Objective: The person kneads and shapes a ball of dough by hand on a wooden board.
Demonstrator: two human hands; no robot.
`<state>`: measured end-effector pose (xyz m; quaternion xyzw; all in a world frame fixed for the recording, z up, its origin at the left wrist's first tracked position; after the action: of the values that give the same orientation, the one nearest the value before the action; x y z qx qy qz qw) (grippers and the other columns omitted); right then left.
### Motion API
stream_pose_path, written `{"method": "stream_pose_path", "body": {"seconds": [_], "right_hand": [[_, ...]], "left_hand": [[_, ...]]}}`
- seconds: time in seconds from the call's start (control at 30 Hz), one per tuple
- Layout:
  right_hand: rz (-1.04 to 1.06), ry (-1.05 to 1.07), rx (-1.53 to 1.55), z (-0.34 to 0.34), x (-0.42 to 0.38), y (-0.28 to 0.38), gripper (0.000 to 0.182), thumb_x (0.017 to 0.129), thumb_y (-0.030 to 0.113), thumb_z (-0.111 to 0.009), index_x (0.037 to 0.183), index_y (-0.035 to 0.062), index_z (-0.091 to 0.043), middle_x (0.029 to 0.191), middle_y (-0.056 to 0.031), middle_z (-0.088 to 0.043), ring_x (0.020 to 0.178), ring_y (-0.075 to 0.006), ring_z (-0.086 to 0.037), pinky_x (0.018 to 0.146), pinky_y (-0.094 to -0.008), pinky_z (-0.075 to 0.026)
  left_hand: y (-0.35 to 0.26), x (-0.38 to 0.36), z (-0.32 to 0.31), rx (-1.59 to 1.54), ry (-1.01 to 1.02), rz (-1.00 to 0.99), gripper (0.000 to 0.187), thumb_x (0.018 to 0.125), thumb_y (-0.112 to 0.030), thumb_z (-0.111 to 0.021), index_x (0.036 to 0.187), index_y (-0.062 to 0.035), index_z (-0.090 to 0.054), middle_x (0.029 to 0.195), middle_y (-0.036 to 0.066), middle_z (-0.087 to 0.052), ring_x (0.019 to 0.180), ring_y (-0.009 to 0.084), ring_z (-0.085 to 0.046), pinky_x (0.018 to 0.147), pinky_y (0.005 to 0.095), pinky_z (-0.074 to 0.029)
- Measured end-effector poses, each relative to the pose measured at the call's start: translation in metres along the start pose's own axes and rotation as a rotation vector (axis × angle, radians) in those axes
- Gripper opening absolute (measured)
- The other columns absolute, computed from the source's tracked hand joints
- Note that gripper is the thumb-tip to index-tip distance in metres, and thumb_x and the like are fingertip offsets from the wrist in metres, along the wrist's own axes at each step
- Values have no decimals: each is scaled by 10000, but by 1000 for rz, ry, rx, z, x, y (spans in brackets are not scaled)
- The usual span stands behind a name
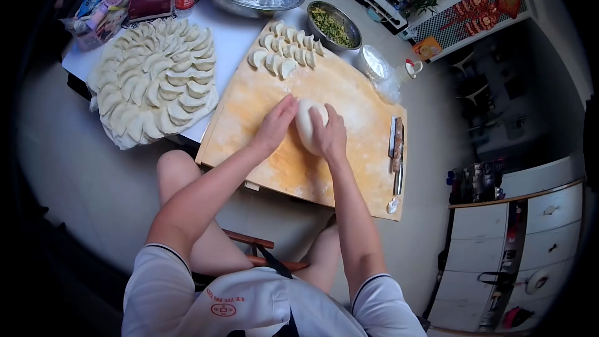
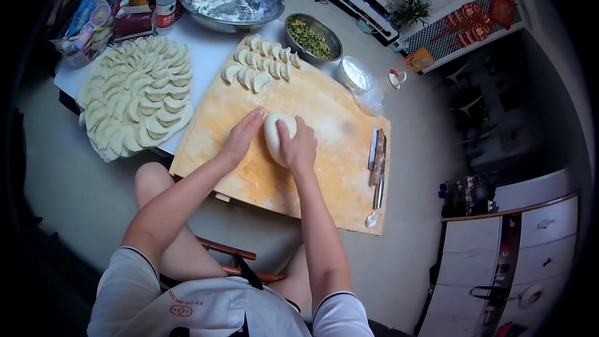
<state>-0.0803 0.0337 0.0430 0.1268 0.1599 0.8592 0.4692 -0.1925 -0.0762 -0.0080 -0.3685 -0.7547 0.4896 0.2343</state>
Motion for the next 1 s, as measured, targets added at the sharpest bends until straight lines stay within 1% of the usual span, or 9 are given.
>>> {"method": "stream_pose_path", "body": {"seconds": [0.13,0.23,0.33,0.37,0.47,0.57,0.77,0.87,1.0], "right_hand": [[-58,102,38,26,-60,6,732,893,548,-601,1371,6,-489,1184,-292,-571,1099,-444,-570,961,-473,-450],[-112,241,292,34,-107,7,698,879,438,-678,1342,-47,-481,1158,-272,-563,1125,-423,-550,954,-456,-451],[144,-48,8,65,-123,23,648,861,333,-721,1318,-63,-486,1198,-247,-539,1167,-398,-520,965,-437,-432],[340,-219,-42,63,-123,25,643,844,368,-713,1318,-14,-504,1250,-234,-516,1176,-388,-495,966,-466,-407],[605,-360,-271,24,-107,58,606,833,444,-684,1294,70,-560,1289,-232,-508,1172,-391,-492,964,-494,-392],[586,-355,-279,-11,-64,48,551,833,506,-635,1258,155,-613,1340,-205,-501,1191,-400,-489,961,-540,-398],[24,53,69,-5,22,24,530,883,546,-557,1245,172,-655,1255,-205,-594,1135,-401,-559,964,-487,-438],[-31,-6,257,-9,31,-3,544,917,565,-507,1240,154,-659,1221,-240,-608,1109,-416,-573,982,-449,-433],[112,-78,221,0,-2,-10,606,938,505,-540,1318,34,-572,1229,-280,-583,1179,-426,-530,1010,-459,-410]], "left_hand": [[27,3,-4,202,86,-22,657,1026,-413,-484,1459,66,-357,1476,179,-437,1376,219,-393,1145,313,-289],[17,-1,-8,124,65,14,649,1027,-416,-481,1454,60,-371,1481,180,-432,1384,225,-383,1142,320,-294],[0,-7,-1,94,28,34,642,1027,-417,-478,1450,56,-384,1471,183,-445,1378,226,-393,1138,318,-300],[-1,-8,0,92,22,37,638,1027,-417,-477,1448,55,-388,1466,185,-450,1376,227,-396,1136,317,-302],[-2,-12,-5,1,20,73,626,1029,-407,-477,1444,54,-397,1449,183,-470,1363,223,-415,1131,309,-306],[3,-11,-3,24,-20,-23,678,1004,-445,-508,1420,81,-406,1397,204,-508,1297,249,-479,1085,326,-366],[2,-5,5,135,-14,-46,677,1009,-441,-500,1423,85,-394,1422,221,-486,1323,254,-459,1107,332,-339],[0,-8,2,94,1,-31,700,1007,-452,-498,1441,81,-365,1439,235,-461,1343,269,-437,1116,335,-326],[10,-20,-18,134,93,-94,739,1002,-475,-489,1470,69,-315,1480,259,-394,1386,306,-382,1137,347,-295]]}}
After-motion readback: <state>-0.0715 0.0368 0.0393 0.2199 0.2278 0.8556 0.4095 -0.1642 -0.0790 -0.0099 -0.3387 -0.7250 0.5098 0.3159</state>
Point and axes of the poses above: each hand's wrist, its own x-axis towards the middle knuckle, its own z-axis out of the back of the hand, y = z × x, the point moved 6 cm from there along x, towards the middle knuckle
